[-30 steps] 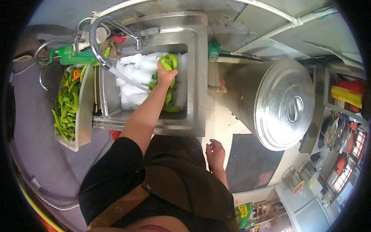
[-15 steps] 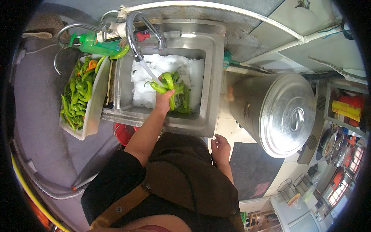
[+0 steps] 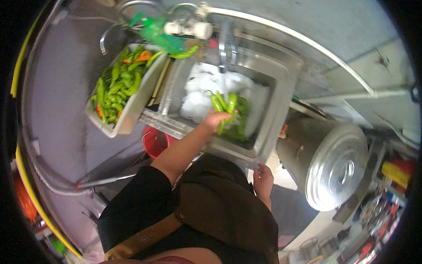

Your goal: The person washes green and orange peppers under running water in a double-basin sink, then transfers them into a white plastic container. The person handles the peppers by hand, rinsing them and placing them into the container.

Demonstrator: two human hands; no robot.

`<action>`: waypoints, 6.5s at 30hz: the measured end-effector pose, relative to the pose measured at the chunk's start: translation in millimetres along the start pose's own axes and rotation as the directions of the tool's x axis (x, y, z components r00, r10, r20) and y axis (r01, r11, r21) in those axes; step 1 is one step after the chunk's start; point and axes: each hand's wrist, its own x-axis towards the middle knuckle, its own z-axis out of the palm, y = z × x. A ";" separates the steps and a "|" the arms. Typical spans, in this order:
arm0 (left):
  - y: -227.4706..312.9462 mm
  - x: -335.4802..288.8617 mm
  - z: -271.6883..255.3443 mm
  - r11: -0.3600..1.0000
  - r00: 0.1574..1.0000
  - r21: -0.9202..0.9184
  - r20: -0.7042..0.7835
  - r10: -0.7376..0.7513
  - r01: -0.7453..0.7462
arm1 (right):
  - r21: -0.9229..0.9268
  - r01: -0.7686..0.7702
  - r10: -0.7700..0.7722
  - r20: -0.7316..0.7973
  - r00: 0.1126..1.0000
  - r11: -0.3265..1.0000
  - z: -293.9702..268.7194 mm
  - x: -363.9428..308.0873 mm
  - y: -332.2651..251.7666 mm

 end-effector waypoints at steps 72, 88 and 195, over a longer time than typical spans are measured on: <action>0.6 18.5 -93.5 0.667 0.959 0.740 0.246 -0.143 -0.090 | 0.005 -0.064 0.064 -0.135 0.989 0.998 2.5 -10.6 4.0; 7.5 20.8 12.7 0.968 1.000 -0.249 -0.014 -0.026 0.021 | -0.027 0.006 -0.008 -0.104 0.995 1.000 -5.4 -6.8 -2.8; 48.3 11.7 -20.4 0.493 0.882 0.870 -0.228 0.413 -0.006 | -0.175 0.127 -0.112 0.093 0.989 0.976 11.3 25.7 -39.3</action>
